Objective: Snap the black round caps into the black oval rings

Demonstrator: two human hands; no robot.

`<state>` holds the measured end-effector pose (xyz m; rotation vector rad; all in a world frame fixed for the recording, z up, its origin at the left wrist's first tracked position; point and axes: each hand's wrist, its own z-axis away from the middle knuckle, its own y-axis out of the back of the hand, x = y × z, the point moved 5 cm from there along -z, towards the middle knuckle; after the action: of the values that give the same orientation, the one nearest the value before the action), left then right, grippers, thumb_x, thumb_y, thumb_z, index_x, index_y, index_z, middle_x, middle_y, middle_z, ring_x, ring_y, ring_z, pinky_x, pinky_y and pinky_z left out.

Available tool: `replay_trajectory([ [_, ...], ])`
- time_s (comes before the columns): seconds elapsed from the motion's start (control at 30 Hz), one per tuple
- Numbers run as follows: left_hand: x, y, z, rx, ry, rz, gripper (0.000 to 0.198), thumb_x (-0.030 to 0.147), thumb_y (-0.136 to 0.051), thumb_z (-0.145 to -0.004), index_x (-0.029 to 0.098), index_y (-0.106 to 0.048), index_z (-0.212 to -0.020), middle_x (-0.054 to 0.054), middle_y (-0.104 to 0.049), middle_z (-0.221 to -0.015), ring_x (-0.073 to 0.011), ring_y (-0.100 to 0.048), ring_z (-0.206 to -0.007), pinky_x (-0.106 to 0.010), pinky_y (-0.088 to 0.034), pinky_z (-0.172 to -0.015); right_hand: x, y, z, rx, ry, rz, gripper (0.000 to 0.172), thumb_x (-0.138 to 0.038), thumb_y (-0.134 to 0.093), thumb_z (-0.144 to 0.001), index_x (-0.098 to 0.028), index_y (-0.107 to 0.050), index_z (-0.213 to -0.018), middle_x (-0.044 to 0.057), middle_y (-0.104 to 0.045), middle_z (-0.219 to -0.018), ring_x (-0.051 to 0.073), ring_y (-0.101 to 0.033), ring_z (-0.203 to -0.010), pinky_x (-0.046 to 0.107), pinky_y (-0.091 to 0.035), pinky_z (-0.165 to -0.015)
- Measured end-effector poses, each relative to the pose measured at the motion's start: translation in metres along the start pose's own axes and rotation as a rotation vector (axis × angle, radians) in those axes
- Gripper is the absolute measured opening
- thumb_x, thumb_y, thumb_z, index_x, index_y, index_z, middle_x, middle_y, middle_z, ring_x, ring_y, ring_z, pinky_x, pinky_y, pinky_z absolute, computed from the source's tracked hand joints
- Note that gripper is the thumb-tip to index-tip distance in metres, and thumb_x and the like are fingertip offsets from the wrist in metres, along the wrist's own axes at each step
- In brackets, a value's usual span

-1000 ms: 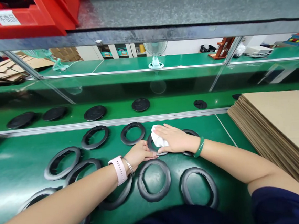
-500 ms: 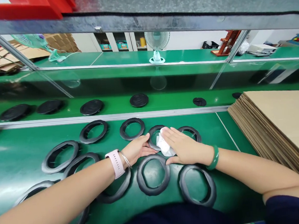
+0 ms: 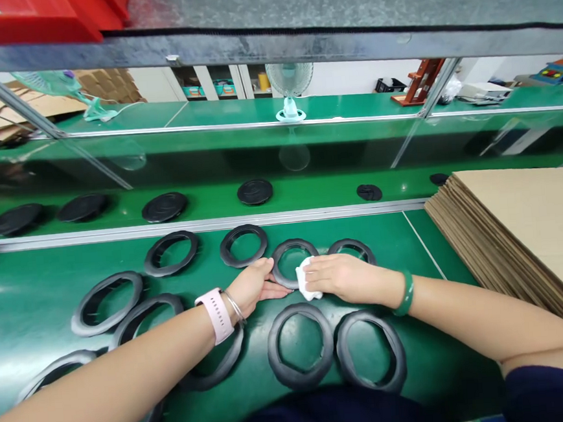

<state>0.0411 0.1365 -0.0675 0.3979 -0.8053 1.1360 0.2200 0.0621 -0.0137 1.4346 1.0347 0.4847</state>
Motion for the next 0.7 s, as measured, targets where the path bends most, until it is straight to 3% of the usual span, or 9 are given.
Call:
replay_trajectory([
  [0.1, 0.001, -0.001, 0.002, 0.013, -0.002, -0.006, 0.019, 0.034, -0.043, -0.101, 0.020, -0.043, -0.089, 0.003, -0.055, -0.068, -0.0238, -0.076, -0.068, -0.033, -0.062, -0.069, 0.025, 0.022, 0.003, 0.128, -0.207, 0.076, 0.029, -0.011, -0.046, -0.102, -0.018, -0.073, -0.112, 0.008, -0.068, -0.102, 0.024, -0.061, -0.097, 0.037, -0.050, -0.095],
  [0.2, 0.001, -0.001, 0.003, 0.025, 0.000, -0.027, 0.017, 0.033, -0.042, -0.101, 0.020, -0.042, -0.090, 0.005, -0.050, -0.067, -0.0246, -0.077, -0.067, -0.033, -0.062, -0.067, 0.056, 0.029, -0.007, 0.281, -0.478, 0.217, 0.027, -0.005, -0.055, -0.094, -0.018, -0.075, -0.108, 0.010, -0.066, -0.098, 0.027, -0.058, -0.095, 0.037, -0.048, -0.087],
  [0.27, 0.000, -0.002, 0.003, 0.023, 0.000, -0.047, 0.019, 0.033, -0.041, -0.101, 0.019, -0.043, -0.089, 0.005, -0.050, -0.067, -0.0248, -0.077, -0.068, -0.032, -0.061, -0.066, 0.068, 0.019, -0.026, 0.272, -0.526, 0.218, 0.023, -0.002, -0.059, -0.091, -0.015, -0.076, -0.099, 0.010, -0.064, -0.094, 0.028, -0.056, -0.095, 0.037, -0.047, -0.087],
  [0.47, 0.001, -0.002, 0.002, -0.002, -0.002, -0.081, 0.017, 0.031, -0.043, -0.100, 0.017, -0.051, -0.095, -0.001, -0.061, -0.067, -0.0229, -0.076, -0.068, -0.031, -0.061, -0.066, 0.050, -0.025, -0.083, 0.145, -0.336, 0.074, 0.019, 0.002, -0.065, -0.085, -0.015, -0.075, -0.087, 0.005, -0.067, -0.089, 0.022, -0.058, -0.090, 0.031, -0.046, -0.090],
  [0.57, 0.000, 0.000, 0.001, -0.004, -0.011, -0.082, 0.015, 0.027, -0.044, -0.098, 0.016, -0.052, -0.092, -0.004, -0.066, -0.070, -0.0196, -0.074, -0.063, -0.029, -0.060, -0.065, 0.032, -0.016, -0.081, 0.087, -0.171, -0.176, 0.024, 0.006, -0.063, -0.082, -0.016, -0.074, -0.085, 0.003, -0.068, -0.091, 0.021, -0.060, -0.092, 0.030, -0.046, -0.092],
  [0.63, -0.002, 0.000, 0.000, 0.004, -0.021, -0.077, 0.019, 0.029, -0.041, -0.099, 0.017, -0.049, -0.087, -0.005, -0.066, -0.069, -0.0188, -0.073, -0.062, -0.029, -0.060, -0.063, 0.022, -0.002, -0.066, -0.080, -0.025, -0.464, 0.029, 0.007, -0.061, -0.082, -0.017, -0.075, -0.087, 0.002, -0.069, -0.092, 0.019, -0.062, -0.089, 0.027, -0.048, -0.087],
  [0.7, -0.003, 0.000, -0.001, 0.002, -0.031, -0.070, 0.023, 0.033, -0.040, -0.100, 0.018, -0.047, -0.085, -0.005, -0.065, -0.067, -0.0200, -0.074, -0.063, -0.030, -0.061, -0.062, 0.024, 0.015, -0.050, -0.196, -0.009, -0.615, 0.030, 0.007, -0.061, -0.082, -0.017, -0.076, -0.091, 0.001, -0.069, -0.091, 0.017, -0.064, -0.085, 0.023, -0.049, -0.079],
])
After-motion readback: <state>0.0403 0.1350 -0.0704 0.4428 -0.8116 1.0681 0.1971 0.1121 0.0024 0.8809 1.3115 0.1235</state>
